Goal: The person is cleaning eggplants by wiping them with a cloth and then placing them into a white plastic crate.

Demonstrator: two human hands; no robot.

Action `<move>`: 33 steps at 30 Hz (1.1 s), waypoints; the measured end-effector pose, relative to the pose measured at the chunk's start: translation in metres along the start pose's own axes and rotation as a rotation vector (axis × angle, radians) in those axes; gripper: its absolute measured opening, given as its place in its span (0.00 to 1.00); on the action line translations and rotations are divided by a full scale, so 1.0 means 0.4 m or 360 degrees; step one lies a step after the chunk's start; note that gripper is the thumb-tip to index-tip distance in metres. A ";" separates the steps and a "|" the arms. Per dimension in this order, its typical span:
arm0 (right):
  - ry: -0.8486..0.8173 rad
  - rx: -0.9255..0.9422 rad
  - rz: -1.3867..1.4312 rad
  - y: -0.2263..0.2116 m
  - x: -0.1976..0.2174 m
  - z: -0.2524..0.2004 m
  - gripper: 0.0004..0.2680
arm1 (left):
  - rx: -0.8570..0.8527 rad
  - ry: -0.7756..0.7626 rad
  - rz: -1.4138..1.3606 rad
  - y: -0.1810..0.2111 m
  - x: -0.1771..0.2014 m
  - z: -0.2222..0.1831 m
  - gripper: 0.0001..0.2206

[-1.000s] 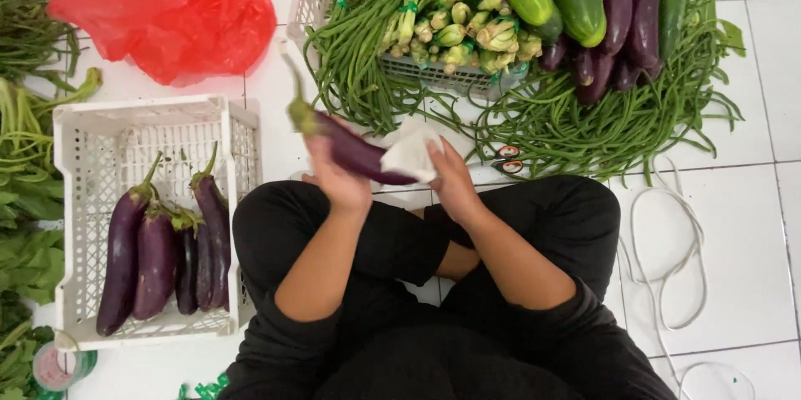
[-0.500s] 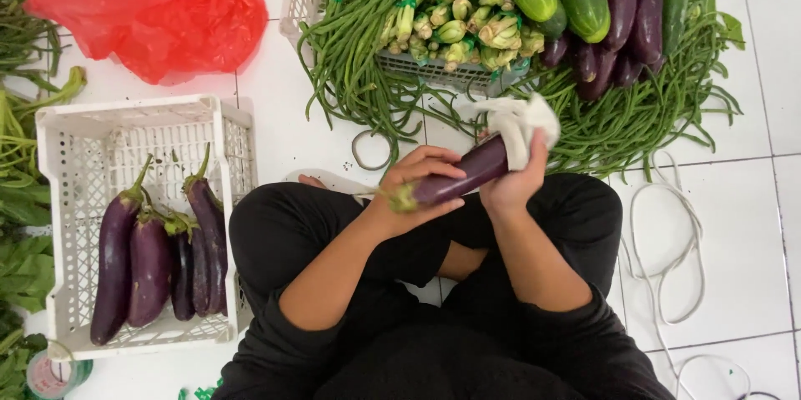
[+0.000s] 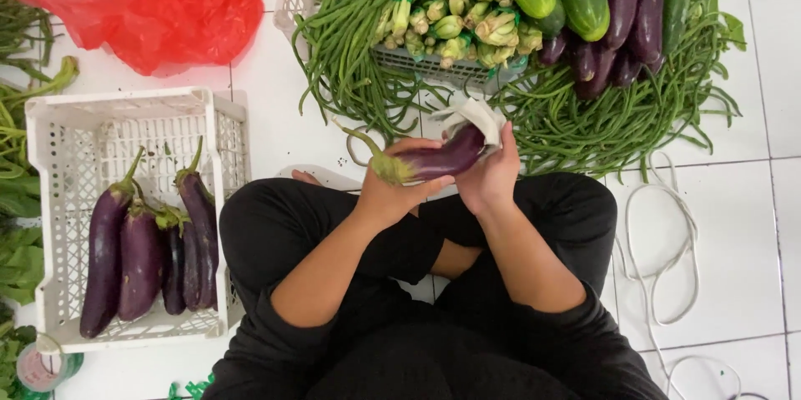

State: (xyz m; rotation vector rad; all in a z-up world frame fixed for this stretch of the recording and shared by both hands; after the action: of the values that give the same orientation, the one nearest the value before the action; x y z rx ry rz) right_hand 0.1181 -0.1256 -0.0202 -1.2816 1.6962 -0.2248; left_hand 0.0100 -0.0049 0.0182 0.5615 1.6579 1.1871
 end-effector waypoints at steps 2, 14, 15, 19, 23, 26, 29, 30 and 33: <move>0.0068 0.0041 -0.0012 -0.023 -0.034 -0.023 0.28 | 0.0085 0.0048 -0.0078 -0.011 0.014 0.011 0.22; 0.0096 0.0168 -0.0262 0.020 0.083 0.063 0.21 | -0.0489 -0.0607 0.0479 0.035 0.026 0.003 0.20; 0.0061 -0.0140 -0.0290 0.034 0.090 0.076 0.26 | -0.0665 -0.0830 0.0974 0.048 0.030 -0.005 0.20; 0.0141 -0.0026 -0.0260 0.054 0.120 0.065 0.21 | -0.0510 -0.0527 0.0736 0.028 0.021 -0.003 0.18; 0.0042 0.1341 -0.1320 0.083 0.182 0.044 0.15 | -0.0024 -0.0137 -0.0445 0.001 0.053 0.008 0.22; 0.0352 0.2235 -0.1750 0.010 0.050 -0.018 0.10 | -0.0088 -0.0215 -0.0482 0.025 0.045 0.012 0.22; 0.0952 0.2669 -0.2669 0.034 0.077 0.014 0.08 | -0.0405 -0.0424 0.0057 0.070 0.011 0.005 0.17; 0.0842 0.2442 -0.2717 0.066 0.137 0.047 0.11 | -0.0584 -0.0501 0.0375 0.083 -0.004 -0.004 0.12; 0.0516 0.1786 -0.2790 0.165 0.289 0.154 0.21 | -0.0692 -0.0263 0.0292 0.017 -0.003 -0.005 0.16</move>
State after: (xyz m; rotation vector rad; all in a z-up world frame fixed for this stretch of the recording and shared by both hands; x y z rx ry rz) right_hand 0.1246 -0.1687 -0.1602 -1.3866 -0.0376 -2.0640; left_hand 0.0077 -0.0038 0.0251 0.5247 1.1784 1.5384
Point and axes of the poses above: each hand's wrist, its own z-axis towards the middle knuckle, its own x-axis out of the back of the hand, y = z × x, the point moved 1 cm from there along z, towards the middle knuckle, and after that the axes turned 15 degrees about -z, right-handed, at the moved point
